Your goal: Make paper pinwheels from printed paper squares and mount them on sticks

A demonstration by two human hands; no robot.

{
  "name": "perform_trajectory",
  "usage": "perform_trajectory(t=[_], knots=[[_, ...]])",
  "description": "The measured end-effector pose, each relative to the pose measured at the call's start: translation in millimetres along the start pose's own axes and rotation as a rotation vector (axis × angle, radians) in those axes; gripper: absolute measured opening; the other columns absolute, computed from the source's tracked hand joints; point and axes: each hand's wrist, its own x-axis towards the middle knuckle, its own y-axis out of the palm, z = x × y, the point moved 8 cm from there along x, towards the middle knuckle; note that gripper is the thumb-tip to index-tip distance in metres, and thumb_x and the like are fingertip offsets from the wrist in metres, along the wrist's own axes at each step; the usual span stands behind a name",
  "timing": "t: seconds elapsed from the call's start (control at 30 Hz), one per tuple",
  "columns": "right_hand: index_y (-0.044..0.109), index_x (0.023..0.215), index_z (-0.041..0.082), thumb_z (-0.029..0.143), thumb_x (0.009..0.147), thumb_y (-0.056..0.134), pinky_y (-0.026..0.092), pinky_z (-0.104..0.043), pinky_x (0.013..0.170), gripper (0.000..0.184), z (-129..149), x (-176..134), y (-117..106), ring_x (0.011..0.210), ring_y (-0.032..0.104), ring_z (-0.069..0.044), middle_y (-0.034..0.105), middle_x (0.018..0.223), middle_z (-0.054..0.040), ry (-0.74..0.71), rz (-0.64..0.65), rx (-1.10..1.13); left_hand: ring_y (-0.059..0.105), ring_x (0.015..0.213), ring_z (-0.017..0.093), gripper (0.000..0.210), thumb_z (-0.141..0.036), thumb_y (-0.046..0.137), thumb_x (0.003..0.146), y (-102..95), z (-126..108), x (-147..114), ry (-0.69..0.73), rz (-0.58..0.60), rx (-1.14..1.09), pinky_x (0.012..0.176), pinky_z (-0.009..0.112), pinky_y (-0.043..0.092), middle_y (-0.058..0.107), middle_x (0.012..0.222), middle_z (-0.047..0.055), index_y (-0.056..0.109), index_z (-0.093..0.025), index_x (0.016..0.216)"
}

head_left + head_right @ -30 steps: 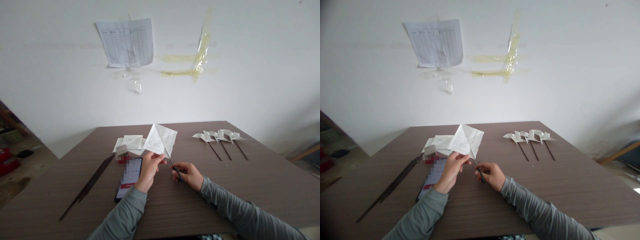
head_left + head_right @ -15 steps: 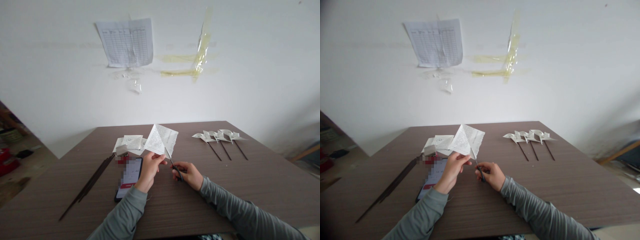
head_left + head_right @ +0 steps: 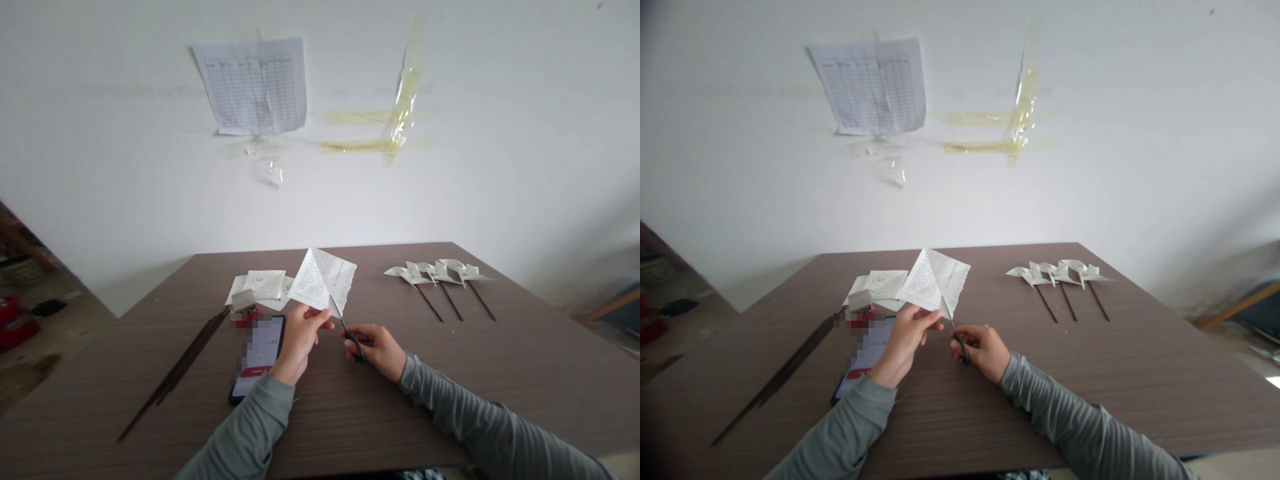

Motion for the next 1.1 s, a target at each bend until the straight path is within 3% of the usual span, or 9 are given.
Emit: perform_trajectory(t=[0.33, 0.73, 1.1], knots=[[0.091, 0.101, 0.028, 0.086, 0.087, 0.103, 0.073, -0.047, 0.079, 0.061, 3.4, -1.4, -0.7, 0.074, 0.080, -0.032, 0.085, 0.078, -0.0087, 0.000, -0.017, -0.028, 0.093, 0.087, 0.028, 0.029, -0.036, 0.103, 0.075, -1.1, -6.0, -4.2, 0.040, -0.020, -0.053, 0.047, 0.020, 0.031, 0.094, 0.095, 0.009, 0.083, -0.024, 0.091], [0.090, 0.106, 0.025, 0.089, 0.087, 0.101, 0.071, -0.043, 0.076, 0.068, -0.4, 1.2, 0.4, 0.071, 0.077, -0.027, 0.086, 0.079, -0.0070, -0.020, 0.003, -0.040, 0.087, 0.076, 0.025, 0.039, -0.043, 0.107, 0.071, -4.5, -9.2, -2.4, 0.078, -0.073, -0.090, 0.047, 0.020, 0.027, 0.089, 0.088, 0.007, 0.082, -0.022, 0.093], [0.091, 0.106, 0.025, 0.090, 0.085, 0.103, 0.073, -0.045, 0.076, 0.070, 5.1, -0.5, -0.8, 0.073, 0.080, -0.030, 0.087, 0.083, -0.0102, -0.012, -0.016, -0.036, 0.090, 0.079, 0.027, 0.030, -0.035, 0.103, 0.074, -4.8, -6.0, -2.7, 0.046, -0.102, -0.084, 0.047, 0.022, 0.030, 0.092, 0.090, 0.009, 0.076, -0.024, 0.080]])
